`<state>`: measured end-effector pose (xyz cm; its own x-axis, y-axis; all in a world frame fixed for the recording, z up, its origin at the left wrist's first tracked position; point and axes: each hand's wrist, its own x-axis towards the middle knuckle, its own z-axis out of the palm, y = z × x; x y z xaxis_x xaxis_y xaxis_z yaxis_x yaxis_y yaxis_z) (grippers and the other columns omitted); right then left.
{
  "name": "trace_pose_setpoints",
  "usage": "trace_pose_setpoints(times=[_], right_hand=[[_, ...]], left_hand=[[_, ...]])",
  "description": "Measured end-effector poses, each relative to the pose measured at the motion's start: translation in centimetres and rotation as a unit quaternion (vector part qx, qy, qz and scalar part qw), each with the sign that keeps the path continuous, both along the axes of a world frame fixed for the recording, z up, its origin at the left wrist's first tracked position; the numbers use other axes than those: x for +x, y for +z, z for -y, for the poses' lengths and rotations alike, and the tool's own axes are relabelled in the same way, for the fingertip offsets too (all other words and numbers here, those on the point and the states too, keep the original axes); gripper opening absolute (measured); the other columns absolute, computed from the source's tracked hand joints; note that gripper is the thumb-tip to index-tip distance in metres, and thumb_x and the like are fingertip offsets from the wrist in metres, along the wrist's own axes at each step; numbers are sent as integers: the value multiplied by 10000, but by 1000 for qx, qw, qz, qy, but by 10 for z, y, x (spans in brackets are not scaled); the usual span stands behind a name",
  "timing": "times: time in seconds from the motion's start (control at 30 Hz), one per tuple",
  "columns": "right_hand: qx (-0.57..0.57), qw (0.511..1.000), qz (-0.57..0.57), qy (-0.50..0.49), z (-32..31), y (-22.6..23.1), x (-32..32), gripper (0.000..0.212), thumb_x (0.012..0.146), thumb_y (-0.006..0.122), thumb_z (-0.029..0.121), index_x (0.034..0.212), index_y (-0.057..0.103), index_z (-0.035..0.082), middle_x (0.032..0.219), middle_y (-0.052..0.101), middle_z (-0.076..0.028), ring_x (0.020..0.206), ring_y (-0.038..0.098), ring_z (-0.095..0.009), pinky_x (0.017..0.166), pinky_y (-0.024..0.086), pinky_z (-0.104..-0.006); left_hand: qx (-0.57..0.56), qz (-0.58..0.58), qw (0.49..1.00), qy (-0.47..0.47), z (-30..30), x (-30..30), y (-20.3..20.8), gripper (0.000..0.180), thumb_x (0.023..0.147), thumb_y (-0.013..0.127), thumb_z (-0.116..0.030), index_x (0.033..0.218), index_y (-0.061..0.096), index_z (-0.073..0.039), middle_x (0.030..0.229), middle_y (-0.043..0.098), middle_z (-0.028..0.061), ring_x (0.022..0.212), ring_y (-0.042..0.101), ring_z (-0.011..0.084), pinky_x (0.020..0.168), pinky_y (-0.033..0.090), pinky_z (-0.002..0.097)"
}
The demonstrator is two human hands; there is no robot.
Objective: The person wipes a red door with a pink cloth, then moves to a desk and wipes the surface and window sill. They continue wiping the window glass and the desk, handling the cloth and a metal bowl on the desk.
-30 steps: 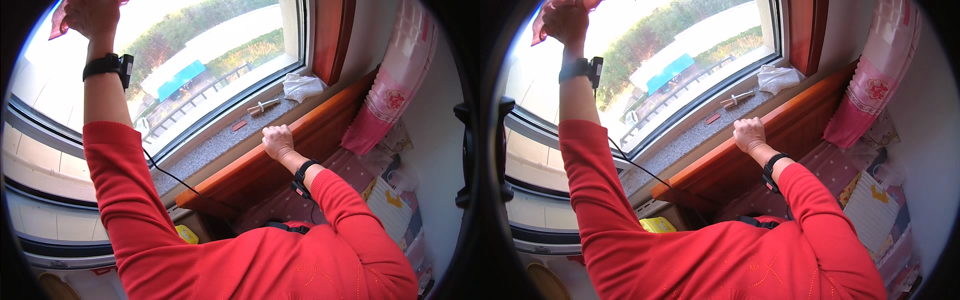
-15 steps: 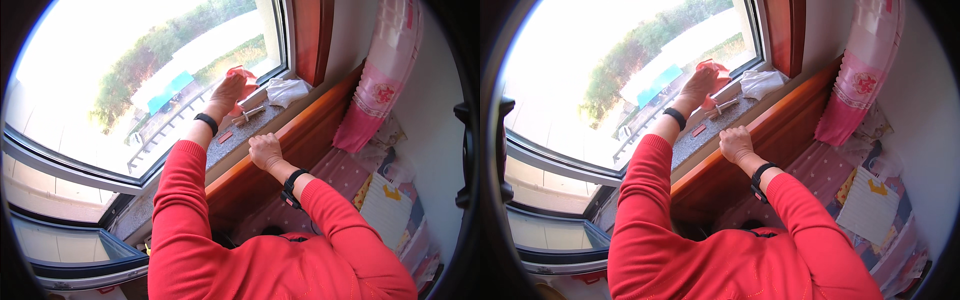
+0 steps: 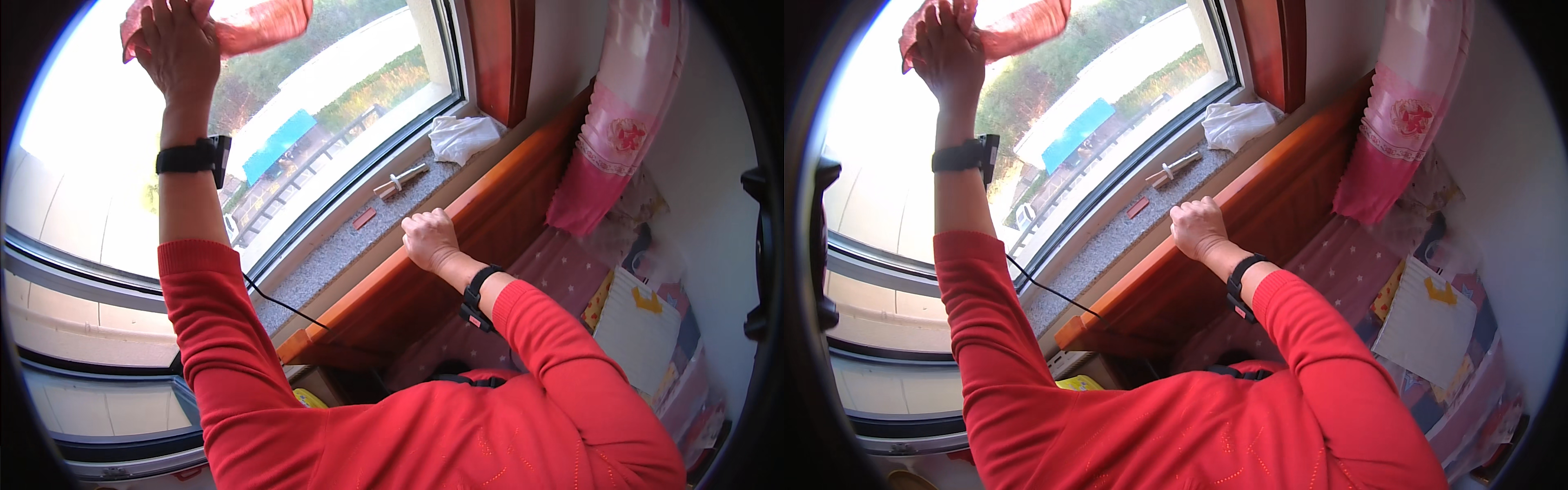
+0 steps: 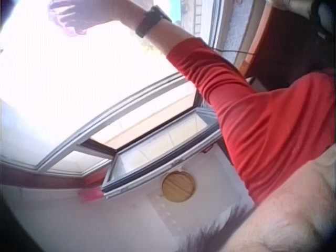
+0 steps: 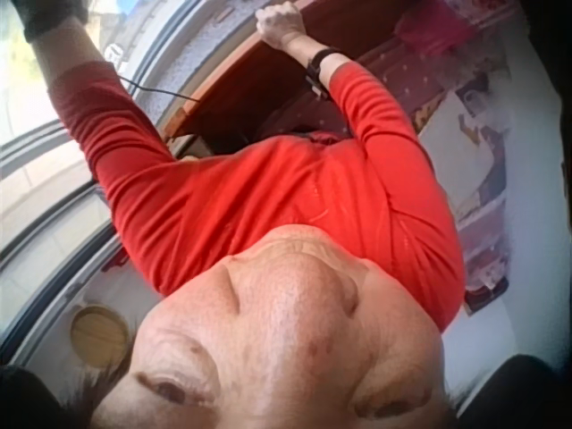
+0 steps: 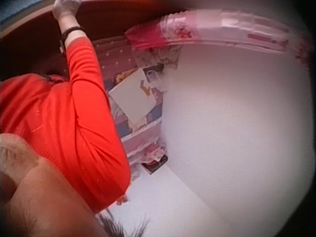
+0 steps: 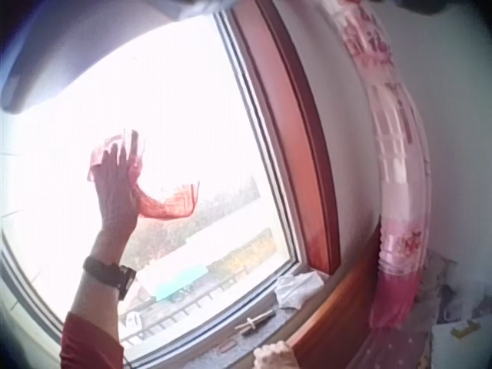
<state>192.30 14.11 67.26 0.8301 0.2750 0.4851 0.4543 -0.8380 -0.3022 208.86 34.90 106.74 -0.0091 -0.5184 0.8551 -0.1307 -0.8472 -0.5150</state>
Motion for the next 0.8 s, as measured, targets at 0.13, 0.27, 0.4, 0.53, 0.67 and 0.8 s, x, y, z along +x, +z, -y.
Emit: trace_pose_setpoints(times=[0.13, 0.27, 0.4, 0.53, 0.67, 0.8], right_hand=[[2, 1000, -8, 4, 0, 2, 0, 77, 799, 620, 181, 736, 613, 138, 730, 658, -57, 747, 648, -239, 752, 442, -397], [7, 1000, -5, 8, 1, 1, 0, 76, 796, 626, 182, 736, 615, 137, 727, 655, -57, 740, 644, -240, 748, 441, -393], [9, 1000, 1, 8, 1, -1, 0, 74, 791, 637, 191, 738, 627, 140, 721, 657, -54, 726, 644, -236, 743, 440, -386], [29, 999, 11, 8, 1, -3, 0, 78, 788, 647, 201, 742, 633, 139, 720, 656, -54, 718, 644, -235, 744, 442, -383], [37, 999, 11, 1, 0, -1, 0, 90, 778, 651, 201, 713, 629, 144, 709, 651, -54, 712, 644, -236, 739, 446, -385], [36, 999, 10, 6, 0, -1, 0, 81, 775, 644, 191, 712, 625, 144, 709, 651, -55, 713, 645, -235, 737, 445, -389]], left_hand=[[28, 20, 997, 67, 29, 17, -36, 488, 991, 513, -169, 1431, 393, 6, 1455, 464, 174, 1335, 423, 383, 1094, 324, 503], [235, -153, 955, 94, 50, 21, -144, 507, 911, 497, -121, 1416, 479, -87, 1511, 426, 94, 1411, 369, 279, 1163, 270, 445], [297, -369, 879, 44, 41, 4, -238, 582, 851, 533, -96, 1428, 461, -113, 1543, 378, 42, 1465, 288, 206, 1224, 157, 386], [347, -423, 835, 64, 4, -21, -288, 604, 819, 526, -66, 1417, 483, -140, 1530, 404, 36, 1466, 292, 182, 1236, 136, 373], [316, -477, 820, 12, -53, -66, -313, 632, 806, 507, -7, 1423, 477, -139, 1530, 399, 26, 1474, 277, 189, 1245, 135, 357], [274, -544, 792, 46, -98, -93, -316, 606, 809, 540, -23, 1406, 505, -128, 1467, 481, 40, 1400, 396, 226, 1190, 264, 375]])
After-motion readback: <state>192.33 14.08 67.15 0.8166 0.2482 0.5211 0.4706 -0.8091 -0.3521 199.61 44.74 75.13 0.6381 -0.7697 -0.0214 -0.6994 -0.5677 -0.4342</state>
